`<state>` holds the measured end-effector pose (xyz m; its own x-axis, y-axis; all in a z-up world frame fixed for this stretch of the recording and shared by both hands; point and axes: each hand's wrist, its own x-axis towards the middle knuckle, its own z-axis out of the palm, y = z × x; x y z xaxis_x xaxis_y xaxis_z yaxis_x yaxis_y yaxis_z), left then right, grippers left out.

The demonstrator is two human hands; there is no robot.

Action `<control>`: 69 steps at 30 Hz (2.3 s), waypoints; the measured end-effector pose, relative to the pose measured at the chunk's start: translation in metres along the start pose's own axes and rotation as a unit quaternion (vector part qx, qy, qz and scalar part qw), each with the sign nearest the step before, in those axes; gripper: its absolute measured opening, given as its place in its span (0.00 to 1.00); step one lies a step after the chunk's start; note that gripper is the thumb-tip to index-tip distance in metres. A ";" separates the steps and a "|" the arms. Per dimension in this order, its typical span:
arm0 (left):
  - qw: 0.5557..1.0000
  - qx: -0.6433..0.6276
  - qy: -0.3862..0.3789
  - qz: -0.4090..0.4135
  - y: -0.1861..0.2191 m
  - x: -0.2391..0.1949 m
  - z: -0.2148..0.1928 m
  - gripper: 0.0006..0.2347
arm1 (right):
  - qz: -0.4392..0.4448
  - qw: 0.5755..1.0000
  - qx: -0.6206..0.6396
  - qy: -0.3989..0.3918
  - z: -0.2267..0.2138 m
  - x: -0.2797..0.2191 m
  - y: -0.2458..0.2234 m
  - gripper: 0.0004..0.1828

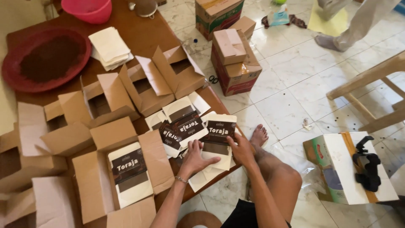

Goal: The person folds small cardboard boxes by hand and places printed paper labels into each one.

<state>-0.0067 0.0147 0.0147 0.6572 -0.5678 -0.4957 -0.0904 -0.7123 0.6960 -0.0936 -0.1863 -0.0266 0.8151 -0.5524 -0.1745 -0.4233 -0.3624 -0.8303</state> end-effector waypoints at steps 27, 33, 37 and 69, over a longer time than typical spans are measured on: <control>0.928 0.299 0.149 0.166 -0.038 -0.006 0.060 0.43 | 0.060 0.997 -0.033 -0.038 -0.025 0.012 0.060 0.23; 0.959 0.198 0.113 0.166 -0.051 -0.001 0.050 0.41 | 0.222 0.914 0.337 -0.049 -0.028 -0.017 -0.042 0.41; 0.970 0.158 0.114 0.149 -0.048 -0.003 0.042 0.39 | 0.228 0.914 0.336 -0.012 -0.020 -0.007 -0.011 0.44; 0.975 0.099 0.090 0.177 -0.036 -0.006 0.018 0.40 | 0.098 0.964 0.133 -0.209 0.013 -0.022 -0.013 0.43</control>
<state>-0.0212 0.0363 -0.0168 0.6774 -0.7240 -0.1302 -0.4673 -0.5602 0.6839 -0.1009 -0.1594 -0.0190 0.8412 -0.2206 -0.4937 -0.5146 -0.0461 -0.8562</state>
